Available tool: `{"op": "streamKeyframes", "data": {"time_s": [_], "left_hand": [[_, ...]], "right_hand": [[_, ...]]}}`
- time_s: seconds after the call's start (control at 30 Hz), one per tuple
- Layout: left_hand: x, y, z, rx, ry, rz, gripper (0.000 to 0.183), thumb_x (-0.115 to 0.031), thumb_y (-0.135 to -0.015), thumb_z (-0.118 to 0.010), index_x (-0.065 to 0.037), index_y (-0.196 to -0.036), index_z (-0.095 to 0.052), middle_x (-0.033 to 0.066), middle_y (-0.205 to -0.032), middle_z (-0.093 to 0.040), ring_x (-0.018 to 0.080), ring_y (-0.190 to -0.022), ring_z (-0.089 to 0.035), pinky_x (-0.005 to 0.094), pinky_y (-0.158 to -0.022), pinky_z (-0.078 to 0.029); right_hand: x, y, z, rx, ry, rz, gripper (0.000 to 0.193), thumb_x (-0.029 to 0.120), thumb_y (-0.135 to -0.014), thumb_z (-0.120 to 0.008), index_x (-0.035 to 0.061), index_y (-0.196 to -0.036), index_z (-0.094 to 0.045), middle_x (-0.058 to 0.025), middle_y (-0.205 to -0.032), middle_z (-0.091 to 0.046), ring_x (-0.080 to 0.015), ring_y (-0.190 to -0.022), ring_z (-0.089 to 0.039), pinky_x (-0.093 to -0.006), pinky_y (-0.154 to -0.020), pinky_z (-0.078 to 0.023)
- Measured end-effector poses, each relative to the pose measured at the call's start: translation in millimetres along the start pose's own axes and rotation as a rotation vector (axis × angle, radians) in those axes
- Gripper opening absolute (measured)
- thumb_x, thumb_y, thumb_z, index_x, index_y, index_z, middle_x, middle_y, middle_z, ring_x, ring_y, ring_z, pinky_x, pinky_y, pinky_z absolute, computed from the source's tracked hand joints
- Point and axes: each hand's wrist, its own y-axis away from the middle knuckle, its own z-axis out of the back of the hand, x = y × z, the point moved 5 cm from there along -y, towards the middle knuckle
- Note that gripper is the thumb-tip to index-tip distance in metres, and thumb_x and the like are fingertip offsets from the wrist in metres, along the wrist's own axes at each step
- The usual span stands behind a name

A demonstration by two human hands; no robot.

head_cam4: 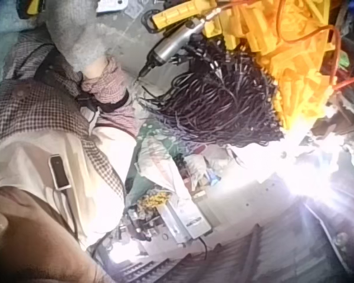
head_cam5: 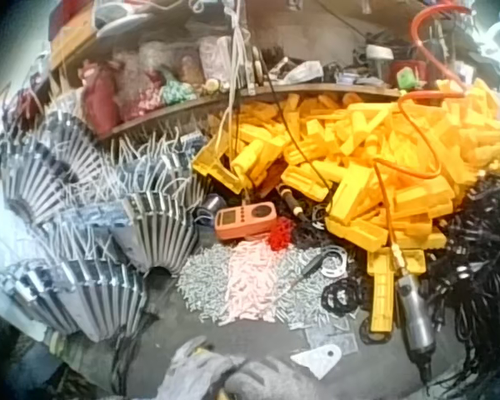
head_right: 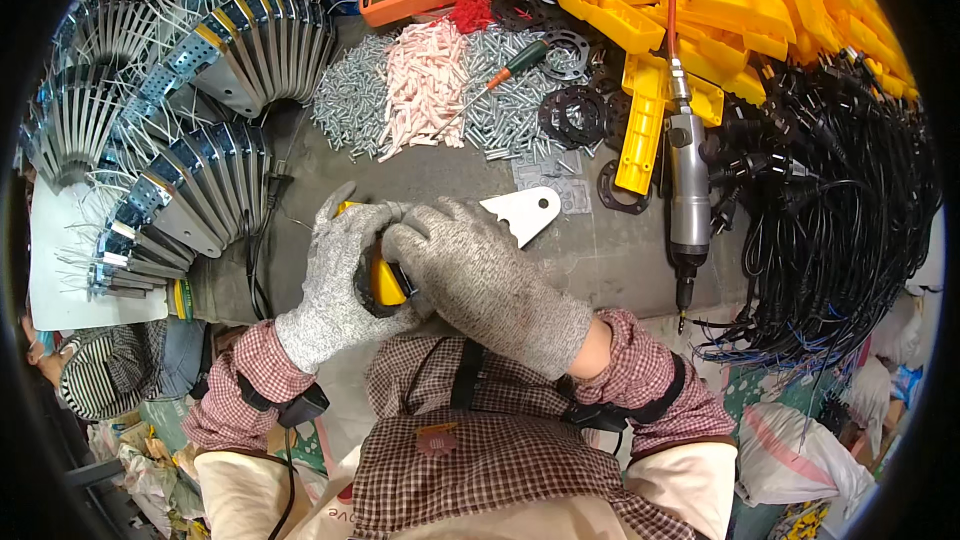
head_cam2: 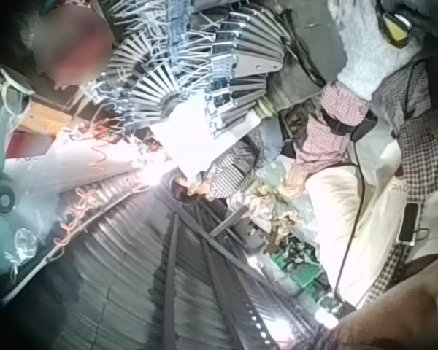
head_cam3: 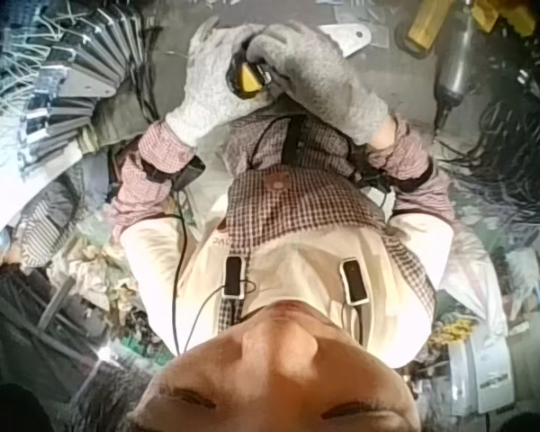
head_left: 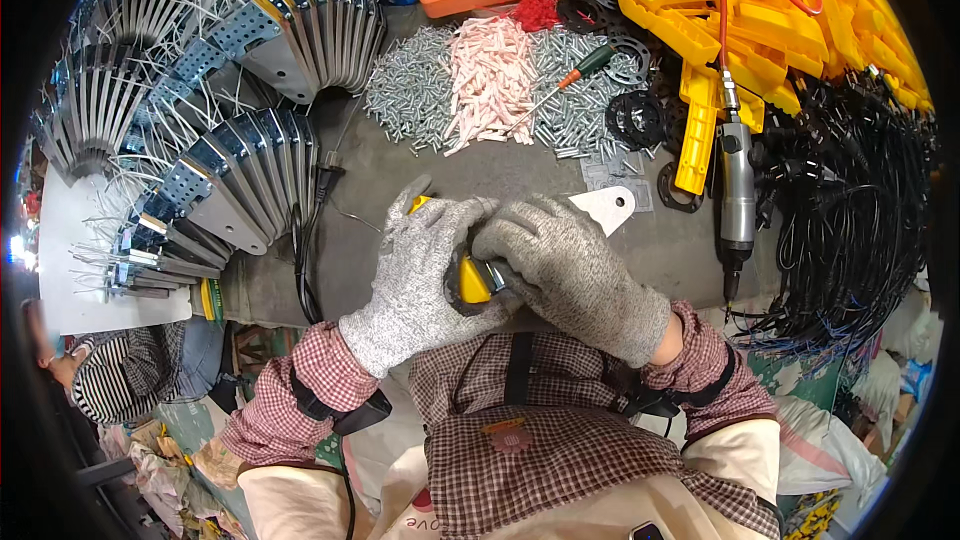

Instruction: The recorder is assembling an electronic device, involving wiring, soldering, and screw driving within a plastic housing.

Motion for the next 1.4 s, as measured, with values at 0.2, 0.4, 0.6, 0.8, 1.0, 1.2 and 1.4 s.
{"op": "streamKeyframes", "data": {"time_s": [0.2, 0.4, 0.6, 0.8, 1.0, 1.2, 1.4], "left_hand": [[0.0, -0.5, 4.6, -0.047, -0.004, -0.074, 0.05, -0.038, -0.069, -0.08, -0.012, -0.108, -0.063, 0.0086, -0.098, -0.064, 0.031, -0.103, -0.06, 0.0572, -0.115, -0.03], [-7.7, -5.0, 8.4, -0.122, 0.036, -0.106, 0.043, -0.025, -0.063, -0.082, -0.012, -0.099, -0.062, 0.0066, -0.094, -0.062, 0.0309, -0.097, -0.06, 0.0567, -0.112, -0.033], [3.6, -5.5, 5.0, -0.14, 0.085, -0.104, 0.043, -0.034, -0.068, -0.087, -0.012, -0.098, -0.065, 0.0057, -0.09, -0.063, 0.0285, -0.09, -0.062, 0.0553, -0.111, -0.035], [6.1, -2.4, 5.9, -0.148, 0.082, -0.114, 0.046, -0.038, -0.069, -0.087, -0.011, -0.098, -0.064, 0.0057, -0.088, -0.062, 0.0279, -0.088, -0.063, 0.0563, -0.111, -0.034], [2.8, -5.1, 7.1, -0.133, 0.075, -0.09, 0.045, -0.035, -0.068, -0.085, -0.01, -0.097, -0.063, 0.0079, -0.085, -0.059, 0.0309, -0.086, -0.062, 0.0568, -0.109, -0.037], [3.1, -12.5, 1.2, -0.065, 0.049, -0.045, 0.043, -0.034, -0.066, -0.083, -0.009, -0.094, -0.063, 0.009, -0.084, -0.06, 0.0327, -0.086, -0.062, 0.0574, -0.111, -0.036], [3.3, -16.0, 0.5, -0.015, 0.032, -0.04, 0.042, -0.034, -0.064, -0.083, -0.009, -0.091, -0.065, 0.0083, -0.086, -0.062, 0.0328, -0.087, -0.063, 0.0573, -0.111, -0.036]], "right_hand": [[-14.7, 18.7, 41.0, -0.052, -0.012, -0.181, 0.03, 0.003, -0.081, -0.066, 0.0048, -0.111, -0.063, -0.0171, -0.106, -0.065, -0.0354, -0.099, -0.063, -0.0449, -0.091, -0.05], [-62.8, 136.7, 125.5, -0.442, 0.852, -0.713, 0.075, 0.017, -0.085, -0.072, 0.0098, -0.153, -0.041, -0.0224, -0.117, -0.056, -0.0416, -0.106, -0.055, -0.0491, -0.097, -0.046], [-80.4, 121.6, 130.5, -0.416, 0.75, -0.668, 0.086, 0.016, -0.08, -0.078, 0.0008, -0.153, -0.035, -0.0297, -0.13, -0.058, -0.0462, -0.113, -0.061, -0.0456, -0.097, -0.051], [-76.7, 108.6, 111.7, -0.939, -1.036, -0.543, 0.062, 0.018, -0.09, -0.066, 0.0048, -0.147, -0.046, -0.0194, -0.136, -0.058, -0.0299, -0.118, -0.063, -0.0385, -0.105, -0.05], [-73.2, 39.5, 45.7, -0.794, -1.862, -0.228, 0.047, 0.015, -0.094, -0.066, 0.0106, -0.138, -0.051, -0.0134, -0.144, -0.053, -0.0218, -0.11, -0.06, -0.0528, -0.109, -0.041], [-91.5, 44.6, 21.5, -0.836, -2.075, -0.211, 0.024, 0.013, -0.099, -0.061, 0.0112, -0.123, -0.058, -0.007, -0.116, -0.059, -0.0148, -0.089, -0.056, -0.0457, -0.096, -0.046], [-85.5, 40.5, 20.4, -0.819, -2.029, -0.269, 0.025, 0.012, -0.097, -0.063, 0.0117, -0.122, -0.059, -0.006, -0.117, -0.062, -0.0144, -0.09, -0.058, -0.0435, -0.096, -0.046]]}}
